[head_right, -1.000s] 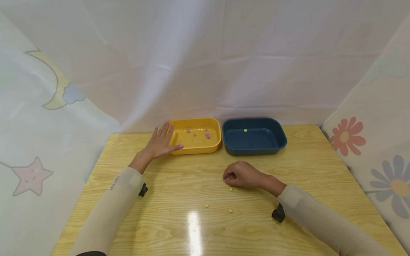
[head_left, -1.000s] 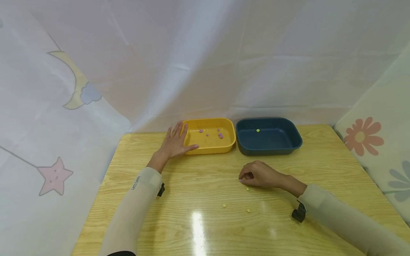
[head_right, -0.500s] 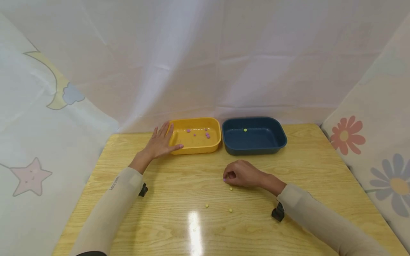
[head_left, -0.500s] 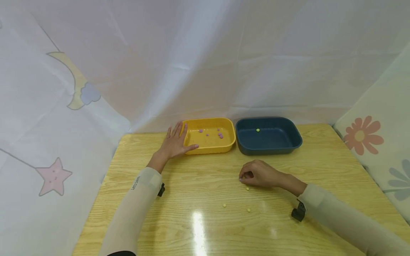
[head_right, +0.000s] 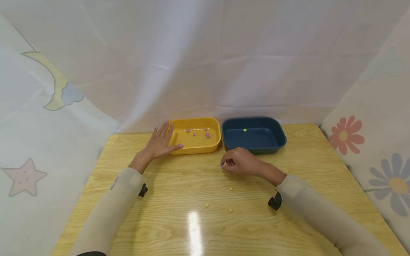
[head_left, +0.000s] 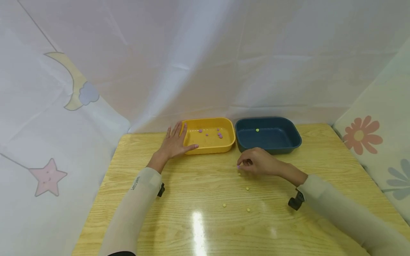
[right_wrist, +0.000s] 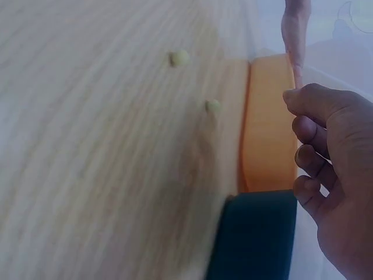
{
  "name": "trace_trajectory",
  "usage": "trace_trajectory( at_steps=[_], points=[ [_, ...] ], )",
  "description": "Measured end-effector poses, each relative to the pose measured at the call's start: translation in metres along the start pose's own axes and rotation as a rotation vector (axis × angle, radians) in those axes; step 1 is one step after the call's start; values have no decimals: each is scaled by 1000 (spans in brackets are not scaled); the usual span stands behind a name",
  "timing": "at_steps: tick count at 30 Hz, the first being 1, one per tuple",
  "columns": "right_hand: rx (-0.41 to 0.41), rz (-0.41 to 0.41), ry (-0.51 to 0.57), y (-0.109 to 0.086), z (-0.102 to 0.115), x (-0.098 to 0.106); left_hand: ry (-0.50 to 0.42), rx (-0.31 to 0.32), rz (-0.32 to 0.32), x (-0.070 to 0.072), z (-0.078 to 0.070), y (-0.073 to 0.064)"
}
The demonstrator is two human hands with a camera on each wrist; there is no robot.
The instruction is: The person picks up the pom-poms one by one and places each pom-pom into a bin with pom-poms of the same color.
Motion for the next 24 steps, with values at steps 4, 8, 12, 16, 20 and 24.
trace_trajectory(
  at_steps=[4, 8, 12, 16, 20, 24],
  points=[
    [-7, -17, -1, 8, 1, 9, 2, -3, -1, -1, 0, 0],
    [-12, -23, 7, 18, 1, 17, 6, -5, -6, -1, 1, 0],
    [-13, -33, -5, 28, 0, 22, 11, -5, -9, -1, 1, 0],
    [-9, -49, -13, 38, 0, 25, 7, -4, -5, -2, 1, 0],
    [15, -69, -25, 47, 1, 29, 8, -1, -6, -2, 1, -1],
    [23, -91, -45, 56, 0, 34, 5, -2, -10, -1, 0, -1]
  ],
)
Point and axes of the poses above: each hand's wrist, its own y-axis towards the middle knuckle, its own x-axis out of the back of the hand, z = x × y, the point moved 3 cm from there along y, towards the middle knuckle, and after that the axes turned 6 degrees about y, right-handed, at the moved point
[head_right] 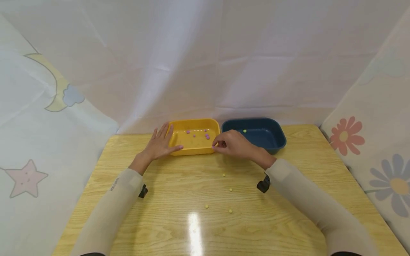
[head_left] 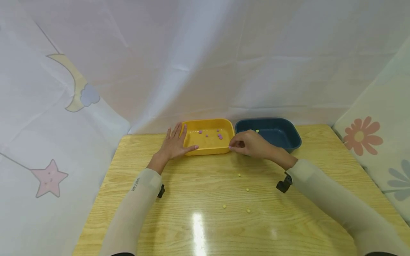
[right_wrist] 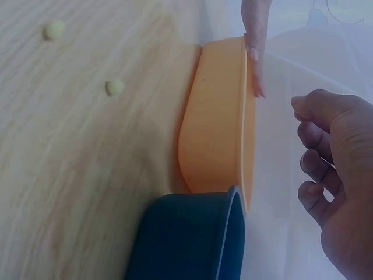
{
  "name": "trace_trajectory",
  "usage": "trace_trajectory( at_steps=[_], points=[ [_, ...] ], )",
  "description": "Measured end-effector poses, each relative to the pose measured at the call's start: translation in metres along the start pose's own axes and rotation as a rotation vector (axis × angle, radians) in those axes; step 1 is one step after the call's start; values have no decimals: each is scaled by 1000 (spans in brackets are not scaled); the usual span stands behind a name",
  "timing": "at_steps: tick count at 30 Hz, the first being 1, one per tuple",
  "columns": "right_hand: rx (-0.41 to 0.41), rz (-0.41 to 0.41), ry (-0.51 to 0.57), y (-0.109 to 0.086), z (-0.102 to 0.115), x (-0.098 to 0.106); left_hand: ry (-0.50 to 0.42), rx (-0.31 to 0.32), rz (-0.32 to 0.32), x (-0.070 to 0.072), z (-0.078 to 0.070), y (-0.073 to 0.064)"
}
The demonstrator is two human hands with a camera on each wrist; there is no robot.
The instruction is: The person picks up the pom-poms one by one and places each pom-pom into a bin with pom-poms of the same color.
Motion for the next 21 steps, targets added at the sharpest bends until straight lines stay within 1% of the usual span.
trace_trajectory(
  at_steps=[9, 16, 21],
  points=[
    [-8, -38, -72, 21, -6, 6, -8, -3, 0, 0, 0, 0],
    [-31, -59, -66, 35, -15, 8, -21, 1, -1, 0, 0, -1],
    [-68, -62, -71, 42, -23, 10, -20, 3, 7, -2, 0, -1]
  ],
)
Point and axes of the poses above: each hand's wrist, its own y-axis towards the middle knuckle, its own x-axis out of the back of the hand, z = x × y, the point moved 3 cm from there along y, towards the middle knuckle, and after that the axes turned 6 degrees about y, right-handed, at the moved point
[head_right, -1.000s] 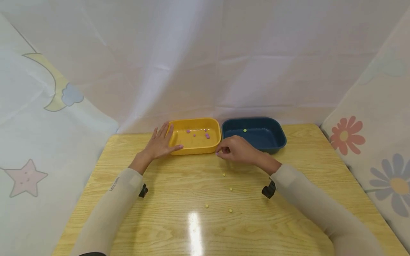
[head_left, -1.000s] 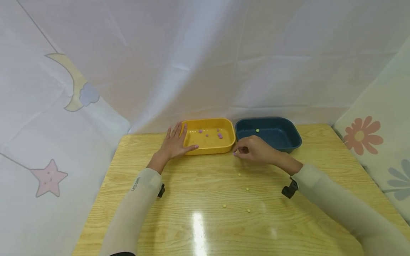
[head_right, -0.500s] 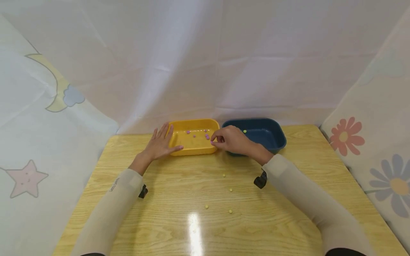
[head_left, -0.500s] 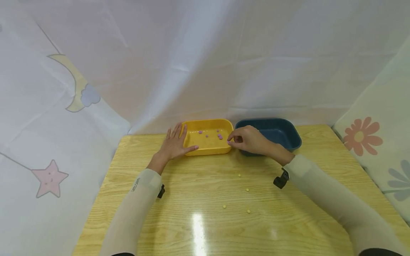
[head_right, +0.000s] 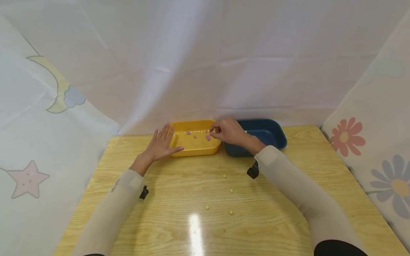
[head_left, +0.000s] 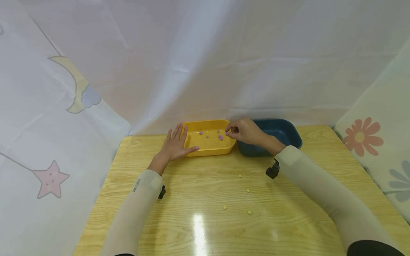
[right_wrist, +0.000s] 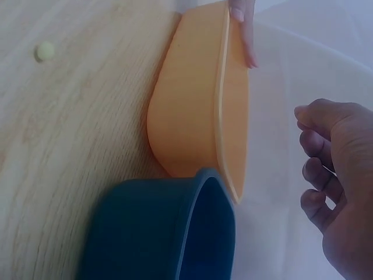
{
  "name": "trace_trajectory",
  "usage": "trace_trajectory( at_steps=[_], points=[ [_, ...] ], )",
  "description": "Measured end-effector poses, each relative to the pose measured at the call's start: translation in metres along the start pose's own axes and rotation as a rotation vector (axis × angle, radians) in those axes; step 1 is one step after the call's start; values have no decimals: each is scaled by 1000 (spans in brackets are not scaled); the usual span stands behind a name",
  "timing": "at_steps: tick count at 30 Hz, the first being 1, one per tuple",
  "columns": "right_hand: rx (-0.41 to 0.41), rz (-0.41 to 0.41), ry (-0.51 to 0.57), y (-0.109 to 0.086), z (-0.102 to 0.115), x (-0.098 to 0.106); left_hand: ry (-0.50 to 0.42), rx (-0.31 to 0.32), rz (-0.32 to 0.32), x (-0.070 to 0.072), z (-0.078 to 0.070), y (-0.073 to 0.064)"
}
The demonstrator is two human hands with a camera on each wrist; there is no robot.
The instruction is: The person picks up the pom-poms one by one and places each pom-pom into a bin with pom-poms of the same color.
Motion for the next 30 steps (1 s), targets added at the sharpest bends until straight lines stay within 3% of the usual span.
trace_trajectory(
  at_steps=[23, 30],
  points=[
    [-197, -7, -24, 20, -49, -6, 9, 1, -7, -1, 0, 3],
    [-241, -9, -48, 22, -54, -12, 13, 1, -3, 0, 0, 3]
  ],
)
Point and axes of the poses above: each hand's wrist, its own y-axis towards the middle knuckle, its own x-axis out of the back of the hand, z = x × y, the point moved 3 cm from there along y, towards the middle knuckle, and after that the axes turned 6 degrees about y, right-handed, at the moved point
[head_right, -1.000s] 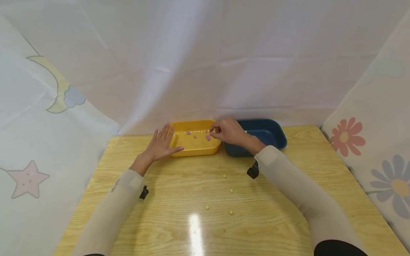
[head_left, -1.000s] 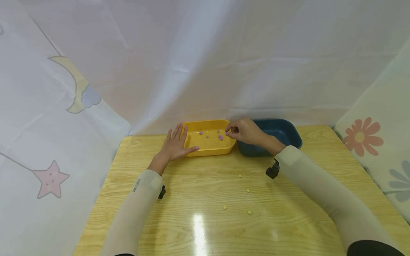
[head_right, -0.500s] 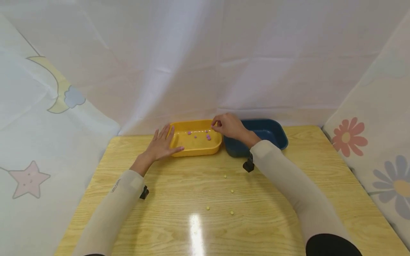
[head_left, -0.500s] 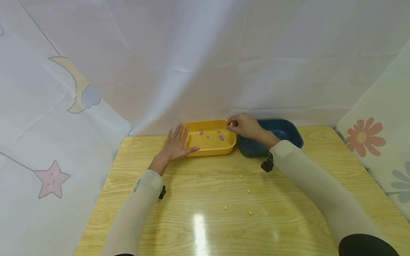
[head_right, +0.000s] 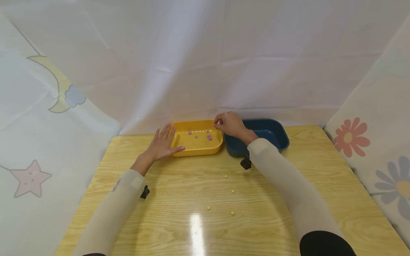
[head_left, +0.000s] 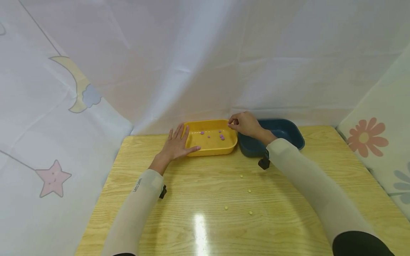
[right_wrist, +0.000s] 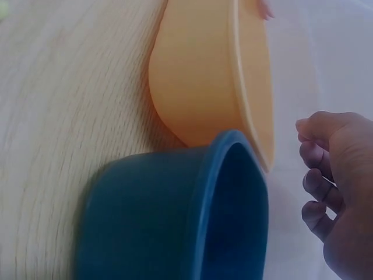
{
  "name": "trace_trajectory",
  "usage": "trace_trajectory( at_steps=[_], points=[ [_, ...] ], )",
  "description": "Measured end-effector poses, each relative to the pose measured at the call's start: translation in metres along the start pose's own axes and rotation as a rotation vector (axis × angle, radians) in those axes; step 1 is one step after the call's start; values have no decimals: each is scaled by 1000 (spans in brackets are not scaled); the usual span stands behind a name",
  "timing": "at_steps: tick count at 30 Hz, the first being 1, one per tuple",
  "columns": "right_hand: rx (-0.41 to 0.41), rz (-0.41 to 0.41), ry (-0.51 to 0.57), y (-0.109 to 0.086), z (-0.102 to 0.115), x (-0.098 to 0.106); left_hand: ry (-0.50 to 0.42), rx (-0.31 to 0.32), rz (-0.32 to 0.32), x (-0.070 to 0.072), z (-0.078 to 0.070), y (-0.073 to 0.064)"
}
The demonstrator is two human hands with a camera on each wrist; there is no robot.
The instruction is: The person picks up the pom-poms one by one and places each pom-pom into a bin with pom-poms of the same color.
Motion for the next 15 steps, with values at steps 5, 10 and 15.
trace_trajectory(
  at_steps=[5, 10, 15],
  points=[
    [-32, 14, -28, 1, -2, -4, 6, -2, 7, -1, -1, 1],
    [-43, 18, -34, 5, -3, -6, 16, -3, -2, -2, 0, 2],
    [-34, 22, -45, 8, -2, -8, -1, -1, 4, -1, 1, 1]
  ],
)
Point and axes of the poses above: each hand's wrist, its own y-axis towards the middle knuckle, its own x-axis out of the back of the hand, z = x × y, the point moved 3 cm from there along y, towards the middle knuckle, and after that the axes turned 6 degrees about y, right-handed, at the moved point
